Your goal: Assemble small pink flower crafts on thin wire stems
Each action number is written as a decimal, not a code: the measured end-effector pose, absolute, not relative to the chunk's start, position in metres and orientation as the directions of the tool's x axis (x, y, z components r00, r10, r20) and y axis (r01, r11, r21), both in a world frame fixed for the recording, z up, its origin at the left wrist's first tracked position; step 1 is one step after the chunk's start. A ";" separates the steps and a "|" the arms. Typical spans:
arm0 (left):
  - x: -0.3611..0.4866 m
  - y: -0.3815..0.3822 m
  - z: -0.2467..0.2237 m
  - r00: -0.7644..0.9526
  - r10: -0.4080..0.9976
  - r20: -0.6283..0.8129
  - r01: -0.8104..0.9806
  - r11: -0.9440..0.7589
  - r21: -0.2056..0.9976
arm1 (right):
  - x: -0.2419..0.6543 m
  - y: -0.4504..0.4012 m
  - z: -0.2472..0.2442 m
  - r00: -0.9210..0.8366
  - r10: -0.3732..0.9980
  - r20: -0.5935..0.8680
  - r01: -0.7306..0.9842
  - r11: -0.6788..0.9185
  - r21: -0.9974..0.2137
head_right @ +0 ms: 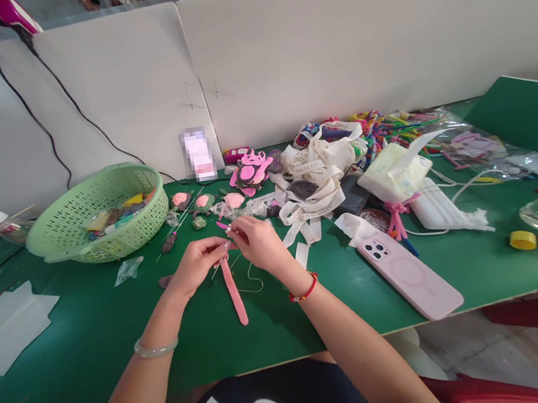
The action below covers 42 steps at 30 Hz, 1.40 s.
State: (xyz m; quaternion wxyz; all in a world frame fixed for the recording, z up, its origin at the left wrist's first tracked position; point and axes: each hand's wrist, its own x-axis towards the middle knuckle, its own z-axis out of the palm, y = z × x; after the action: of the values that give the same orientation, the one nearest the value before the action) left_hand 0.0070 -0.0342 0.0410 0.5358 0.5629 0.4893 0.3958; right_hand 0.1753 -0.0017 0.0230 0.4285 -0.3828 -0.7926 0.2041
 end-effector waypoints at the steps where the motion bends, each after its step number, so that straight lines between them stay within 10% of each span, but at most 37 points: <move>1: 0.007 -0.034 0.041 0.208 0.975 -0.082 0.125 0.056 0.991 | 0.175 -0.001 0.022 -0.349 0.773 0.530 0.450 0.634 -0.629; 22: 0.012 -0.031 0.031 0.155 0.987 -0.041 -0.181 0.069 0.981 | 0.175 0.001 0.025 -0.285 0.738 0.611 0.333 0.674 -0.659; 42: 0.017 -0.030 0.035 0.118 0.992 0.047 -0.134 -0.031 0.991 | 0.171 -0.006 0.031 -0.221 0.928 0.301 0.192 0.344 -0.919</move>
State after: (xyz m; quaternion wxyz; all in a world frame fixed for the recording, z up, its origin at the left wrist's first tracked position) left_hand 0.0173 -0.0300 0.0347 0.5514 0.5049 0.4249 0.5104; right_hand 0.1710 -0.0056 0.0310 0.4660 -0.4150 -0.6744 0.3946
